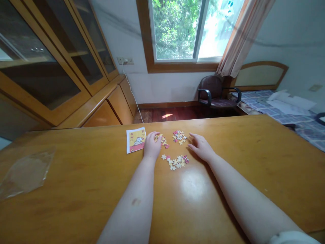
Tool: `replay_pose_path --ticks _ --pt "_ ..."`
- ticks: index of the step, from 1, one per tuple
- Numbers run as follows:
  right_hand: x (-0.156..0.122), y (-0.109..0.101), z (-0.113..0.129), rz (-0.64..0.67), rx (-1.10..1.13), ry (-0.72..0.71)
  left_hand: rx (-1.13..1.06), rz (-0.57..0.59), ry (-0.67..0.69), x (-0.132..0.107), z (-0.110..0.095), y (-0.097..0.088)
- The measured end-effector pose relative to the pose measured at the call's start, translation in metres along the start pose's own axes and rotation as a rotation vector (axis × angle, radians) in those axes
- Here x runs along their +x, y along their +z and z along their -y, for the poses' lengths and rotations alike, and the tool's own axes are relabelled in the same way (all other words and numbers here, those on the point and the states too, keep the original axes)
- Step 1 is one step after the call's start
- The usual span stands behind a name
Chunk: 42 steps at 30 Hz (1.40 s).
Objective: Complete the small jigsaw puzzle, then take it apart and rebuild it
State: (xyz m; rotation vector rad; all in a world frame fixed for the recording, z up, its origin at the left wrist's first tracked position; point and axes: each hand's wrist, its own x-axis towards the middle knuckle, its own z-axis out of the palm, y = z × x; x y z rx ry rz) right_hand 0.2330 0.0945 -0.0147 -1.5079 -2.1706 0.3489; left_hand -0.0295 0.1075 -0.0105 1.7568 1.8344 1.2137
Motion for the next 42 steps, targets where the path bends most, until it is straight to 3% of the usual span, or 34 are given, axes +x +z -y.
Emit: replay_pose_path --ticks 1,5,10,17,24,32,42 --pt "0.000 -0.002 0.001 0.021 0.041 -0.029 -0.008 -0.003 -0.003 0.000 -0.001 -0.001" --pt "-0.003 -0.011 0.009 0.318 0.206 -0.139 -0.035 -0.031 -0.022 -0.001 -0.002 -0.002" --pt "-0.004 -0.014 0.013 0.409 0.303 -0.258 -0.024 -0.040 -0.019 -0.001 -0.002 -0.003" --pt "-0.001 -0.004 0.007 0.313 0.356 -0.181 -0.026 -0.040 -0.030 -0.001 -0.002 -0.001" --pt "0.000 0.004 -0.004 -0.023 0.119 -0.080 -0.028 -0.042 -0.025 -0.001 -0.001 -0.001" --pt "0.000 0.002 -0.003 0.044 0.022 -0.114 -0.007 -0.043 -0.030 -0.002 -0.001 -0.001" --pt "0.004 0.000 -0.006 0.098 0.081 -0.067 -0.016 -0.048 -0.009 -0.001 0.000 0.000"
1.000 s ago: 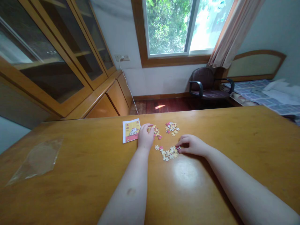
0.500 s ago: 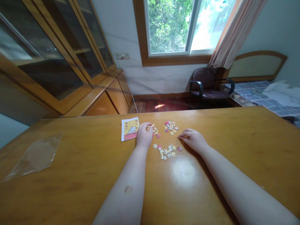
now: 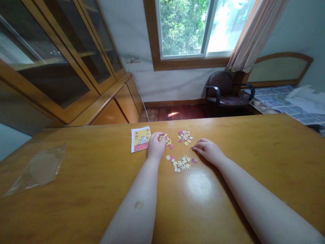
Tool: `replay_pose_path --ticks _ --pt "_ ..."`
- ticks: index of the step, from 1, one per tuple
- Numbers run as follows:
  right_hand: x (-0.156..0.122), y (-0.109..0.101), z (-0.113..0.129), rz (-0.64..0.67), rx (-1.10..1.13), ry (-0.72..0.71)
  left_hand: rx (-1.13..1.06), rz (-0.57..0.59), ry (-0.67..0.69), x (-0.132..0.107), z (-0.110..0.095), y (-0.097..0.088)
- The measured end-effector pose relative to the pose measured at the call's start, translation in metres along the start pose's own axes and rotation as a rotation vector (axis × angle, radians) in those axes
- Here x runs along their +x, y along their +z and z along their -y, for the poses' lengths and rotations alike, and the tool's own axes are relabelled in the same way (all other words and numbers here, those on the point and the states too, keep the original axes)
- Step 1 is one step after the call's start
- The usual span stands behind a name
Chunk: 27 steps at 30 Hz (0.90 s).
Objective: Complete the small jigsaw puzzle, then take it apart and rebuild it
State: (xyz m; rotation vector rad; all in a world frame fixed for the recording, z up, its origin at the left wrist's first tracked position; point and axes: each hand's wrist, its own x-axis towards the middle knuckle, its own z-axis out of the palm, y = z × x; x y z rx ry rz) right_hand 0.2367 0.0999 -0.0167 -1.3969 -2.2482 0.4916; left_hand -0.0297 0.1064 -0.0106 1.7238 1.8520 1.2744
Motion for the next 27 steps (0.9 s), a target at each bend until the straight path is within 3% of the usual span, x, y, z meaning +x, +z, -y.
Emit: replay_pose_path --ticks 9,14,23,27 --pt "0.002 0.001 -0.001 -0.107 -0.054 0.215 0.007 0.012 -0.017 -0.001 -0.002 -0.001" --pt "0.000 -0.002 0.001 -0.152 -0.066 0.231 -0.003 0.014 -0.020 -0.001 -0.001 -0.002" --pt "-0.003 -0.007 0.007 -0.017 -0.012 0.094 -0.015 0.013 -0.016 -0.001 -0.002 -0.002" --pt "-0.006 -0.015 0.009 0.254 0.223 -0.055 -0.015 0.007 -0.022 0.000 -0.002 -0.001"
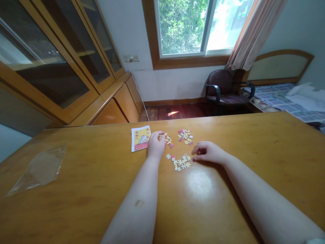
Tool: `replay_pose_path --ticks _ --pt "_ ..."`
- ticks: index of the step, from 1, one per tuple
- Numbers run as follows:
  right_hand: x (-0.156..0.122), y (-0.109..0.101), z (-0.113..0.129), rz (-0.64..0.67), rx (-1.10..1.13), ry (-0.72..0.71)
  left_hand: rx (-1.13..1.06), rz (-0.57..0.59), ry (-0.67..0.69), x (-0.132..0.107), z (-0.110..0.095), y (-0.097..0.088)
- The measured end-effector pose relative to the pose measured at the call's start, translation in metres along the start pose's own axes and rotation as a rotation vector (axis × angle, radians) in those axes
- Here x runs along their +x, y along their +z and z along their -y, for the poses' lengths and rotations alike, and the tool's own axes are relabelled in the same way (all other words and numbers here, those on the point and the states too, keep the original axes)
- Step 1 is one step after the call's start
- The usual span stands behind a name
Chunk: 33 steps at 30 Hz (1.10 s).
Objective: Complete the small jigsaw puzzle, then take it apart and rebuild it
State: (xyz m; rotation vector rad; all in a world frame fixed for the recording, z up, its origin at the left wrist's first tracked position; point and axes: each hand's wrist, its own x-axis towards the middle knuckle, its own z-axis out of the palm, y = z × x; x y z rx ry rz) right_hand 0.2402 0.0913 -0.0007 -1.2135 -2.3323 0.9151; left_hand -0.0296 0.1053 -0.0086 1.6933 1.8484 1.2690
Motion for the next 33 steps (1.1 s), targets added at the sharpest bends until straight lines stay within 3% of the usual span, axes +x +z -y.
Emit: replay_pose_path --ticks 3,8,10,12,15,18,23,28,33 --pt "0.000 0.000 0.000 0.092 0.031 -0.036 -0.002 0.001 0.000 0.000 0.000 0.000" --pt "0.009 0.007 -0.008 -0.207 -0.127 0.148 -0.001 0.007 -0.019 0.000 -0.002 -0.001" --pt "0.009 0.009 -0.007 -0.281 -0.175 0.159 0.002 0.010 -0.026 0.000 -0.003 -0.001" --pt "0.007 0.009 -0.002 -0.246 -0.151 0.083 0.002 0.011 -0.027 0.000 -0.003 -0.001" --pt "0.002 0.009 0.009 -0.049 -0.077 -0.074 0.000 0.009 -0.018 0.000 -0.002 -0.001" --pt "-0.001 0.011 0.017 0.013 -0.112 -0.122 0.004 0.009 -0.011 0.000 -0.001 -0.001" --pt "0.001 0.014 0.019 -0.001 -0.156 -0.115 0.016 0.034 0.016 -0.001 -0.002 -0.001" --pt "0.003 0.017 0.013 -0.089 -0.221 -0.020 0.050 0.103 0.099 -0.002 -0.004 0.000" --pt "0.008 0.022 0.006 -0.215 -0.224 0.072 0.121 0.323 0.326 -0.008 -0.008 0.003"
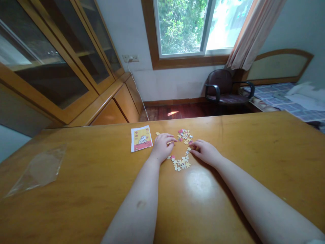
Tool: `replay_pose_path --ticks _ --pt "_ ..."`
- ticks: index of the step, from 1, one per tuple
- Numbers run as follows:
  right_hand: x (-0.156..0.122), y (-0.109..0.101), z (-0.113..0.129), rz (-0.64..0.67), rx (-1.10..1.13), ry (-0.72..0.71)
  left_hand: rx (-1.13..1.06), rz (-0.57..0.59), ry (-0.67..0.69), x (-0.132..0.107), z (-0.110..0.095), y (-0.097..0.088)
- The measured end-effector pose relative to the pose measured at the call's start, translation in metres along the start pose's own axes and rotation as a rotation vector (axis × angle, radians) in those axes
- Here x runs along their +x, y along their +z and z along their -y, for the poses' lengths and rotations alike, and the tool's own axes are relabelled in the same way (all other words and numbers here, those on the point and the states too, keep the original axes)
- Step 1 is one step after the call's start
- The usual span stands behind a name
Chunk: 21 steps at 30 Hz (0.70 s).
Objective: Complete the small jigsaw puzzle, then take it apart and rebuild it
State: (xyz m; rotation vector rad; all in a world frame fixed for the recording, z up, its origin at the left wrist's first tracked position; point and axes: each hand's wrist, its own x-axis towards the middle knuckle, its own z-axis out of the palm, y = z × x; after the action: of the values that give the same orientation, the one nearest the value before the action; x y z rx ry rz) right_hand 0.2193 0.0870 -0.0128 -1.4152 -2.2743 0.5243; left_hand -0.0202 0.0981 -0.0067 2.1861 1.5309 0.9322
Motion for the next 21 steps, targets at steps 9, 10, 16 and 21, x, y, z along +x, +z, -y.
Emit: replay_pose_path --ticks 9,10,16,21 --pt "-0.002 -0.003 0.003 0.052 -0.019 -0.088 0.047 0.184 0.114 -0.006 -0.011 0.001" --pt "-0.002 -0.003 0.004 0.068 -0.017 -0.111 0.044 0.192 0.117 -0.007 -0.012 0.001" --pt "-0.005 -0.008 0.009 0.135 0.068 -0.234 0.089 0.292 0.091 -0.007 -0.014 0.002" --pt "-0.005 -0.009 0.010 0.127 0.023 -0.233 0.184 0.158 0.019 -0.004 -0.008 0.003"
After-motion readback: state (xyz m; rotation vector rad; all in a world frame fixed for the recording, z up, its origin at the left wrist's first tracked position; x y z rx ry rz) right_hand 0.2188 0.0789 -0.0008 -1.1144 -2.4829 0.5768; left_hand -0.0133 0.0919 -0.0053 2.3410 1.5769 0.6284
